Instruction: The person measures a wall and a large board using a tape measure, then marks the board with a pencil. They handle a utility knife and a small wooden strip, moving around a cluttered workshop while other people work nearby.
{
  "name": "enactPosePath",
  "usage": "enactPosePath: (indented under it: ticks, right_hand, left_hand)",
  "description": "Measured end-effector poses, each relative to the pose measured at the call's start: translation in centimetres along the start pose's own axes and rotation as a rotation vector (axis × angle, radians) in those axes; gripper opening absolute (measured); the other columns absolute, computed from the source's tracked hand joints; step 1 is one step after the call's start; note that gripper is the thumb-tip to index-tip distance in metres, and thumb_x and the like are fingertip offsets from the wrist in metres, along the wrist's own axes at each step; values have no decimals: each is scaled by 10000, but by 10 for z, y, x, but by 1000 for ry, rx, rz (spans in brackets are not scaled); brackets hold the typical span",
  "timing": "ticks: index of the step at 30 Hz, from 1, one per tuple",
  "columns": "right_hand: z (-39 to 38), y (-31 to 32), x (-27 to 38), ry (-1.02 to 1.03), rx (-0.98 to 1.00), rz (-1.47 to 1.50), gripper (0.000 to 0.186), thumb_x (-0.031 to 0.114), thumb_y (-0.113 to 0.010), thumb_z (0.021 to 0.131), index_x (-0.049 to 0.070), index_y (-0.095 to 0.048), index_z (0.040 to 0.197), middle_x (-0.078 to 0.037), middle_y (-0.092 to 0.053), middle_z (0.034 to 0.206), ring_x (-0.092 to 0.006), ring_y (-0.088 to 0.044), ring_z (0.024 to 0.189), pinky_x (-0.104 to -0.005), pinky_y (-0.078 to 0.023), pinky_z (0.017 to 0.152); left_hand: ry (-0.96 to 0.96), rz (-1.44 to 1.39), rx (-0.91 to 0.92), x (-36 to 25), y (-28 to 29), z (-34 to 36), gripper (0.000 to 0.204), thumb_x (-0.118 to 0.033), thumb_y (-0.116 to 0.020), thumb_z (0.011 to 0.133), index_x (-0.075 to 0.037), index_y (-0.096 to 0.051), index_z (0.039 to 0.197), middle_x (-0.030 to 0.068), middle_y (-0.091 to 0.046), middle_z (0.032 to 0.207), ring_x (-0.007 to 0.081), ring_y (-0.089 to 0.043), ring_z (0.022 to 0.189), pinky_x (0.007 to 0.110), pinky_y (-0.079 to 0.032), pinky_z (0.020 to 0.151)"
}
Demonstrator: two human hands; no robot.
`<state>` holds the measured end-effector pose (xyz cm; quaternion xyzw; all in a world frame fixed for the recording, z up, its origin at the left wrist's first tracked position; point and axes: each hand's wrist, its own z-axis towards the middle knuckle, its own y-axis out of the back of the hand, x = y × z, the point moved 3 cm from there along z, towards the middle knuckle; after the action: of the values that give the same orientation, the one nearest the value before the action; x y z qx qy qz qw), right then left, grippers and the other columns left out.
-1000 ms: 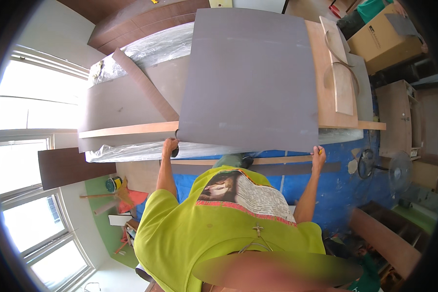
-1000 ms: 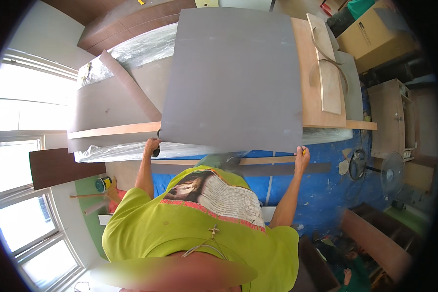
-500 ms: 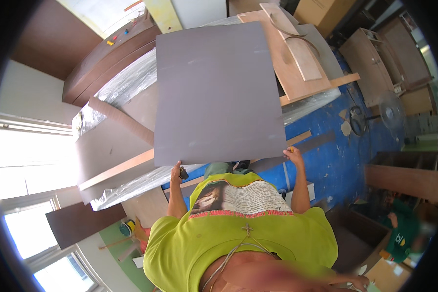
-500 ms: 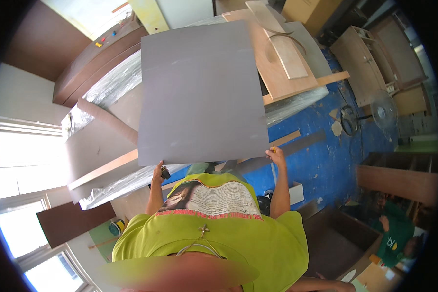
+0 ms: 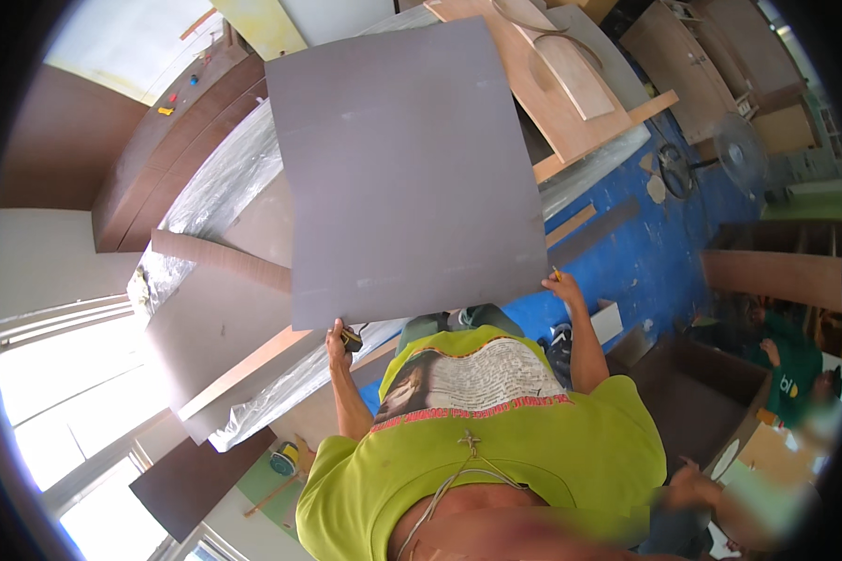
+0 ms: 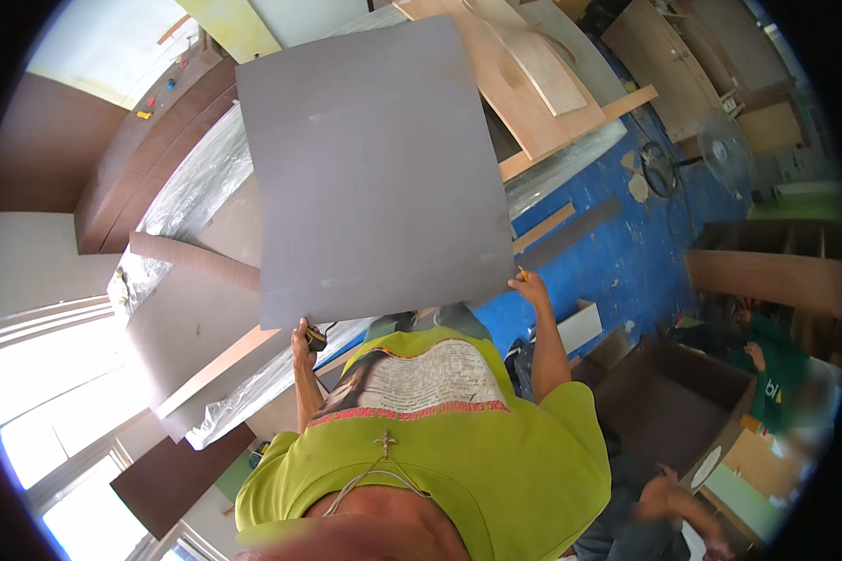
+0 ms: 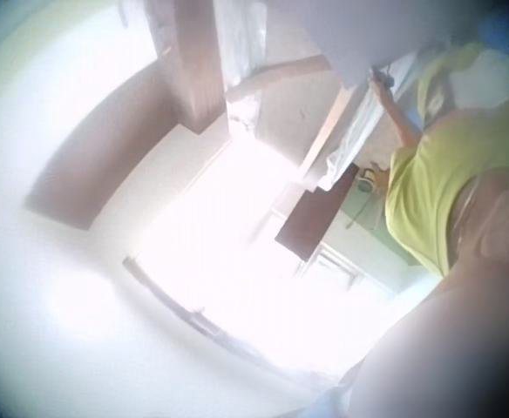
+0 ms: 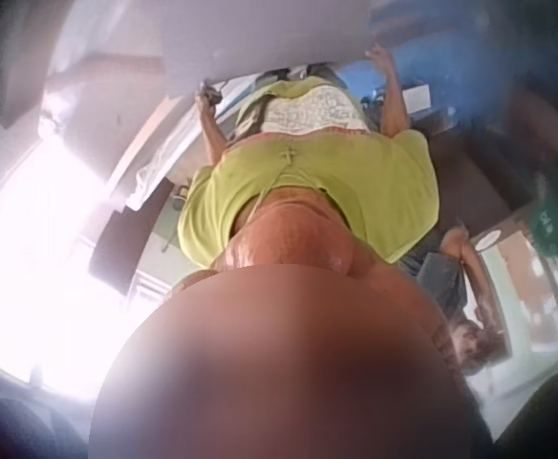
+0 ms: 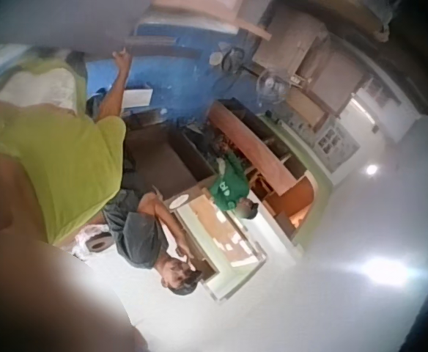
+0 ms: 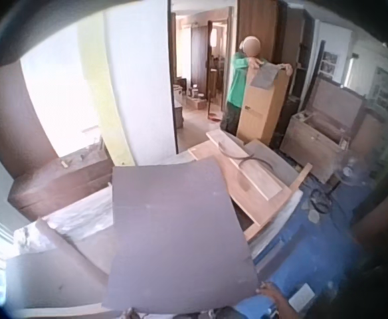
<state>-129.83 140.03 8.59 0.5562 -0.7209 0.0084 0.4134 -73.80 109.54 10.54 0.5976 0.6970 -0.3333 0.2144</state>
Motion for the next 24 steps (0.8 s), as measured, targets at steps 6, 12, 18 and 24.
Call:
enactPosePath:
  ticks: [6, 12, 18, 24]
  right_hand:
    - [-17, -16, 12, -27, -11, 3, 345, 259, -799, 718, 0, -623, 862, -58, -610, 704, -141, -560, 576, -297, -463, 525]
    - [-21, -21, 19, -52, -18, -228, 377, 278, -782, 737, 18, -631, 965, -63, -624, 741, -162, -597, 663, -316, -491, 584]
    - [-62, 9, 90, 18, -563, -408, 468, 286, -765, 761, 33, -608, 1122, -71, -644, 822, -197, -617, 733, -344, -494, 659]
    - [-64, -62, 239, 515, -246, -21, 300, 236, -658, 871, 43, -630, 1098, -61, -664, 889, -137, -598, 761, -298, -486, 681]
  left_hand:
    - [27, 167, 63, -24, 22, 29, 273, -317, -673, 883, -76, -566, 815, 53, -576, 683, 157, -574, 584, 295, -508, 551]
    - [151, 652, 250, -48, 38, 46, 340, -383, -559, 925, -46, -605, 912, 60, -590, 662, 143, -551, 552, 286, -439, 509]
    - [398, 895, 425, -118, 15, 28, 386, -403, -570, 888, -43, -600, 1024, 53, -588, 704, 142, -566, 591, 286, -464, 553]
    - [173, 887, 709, -147, -141, 28, 637, -528, -552, 902, -16, -476, 1272, 44, -557, 732, 126, -549, 660, 267, -466, 619]
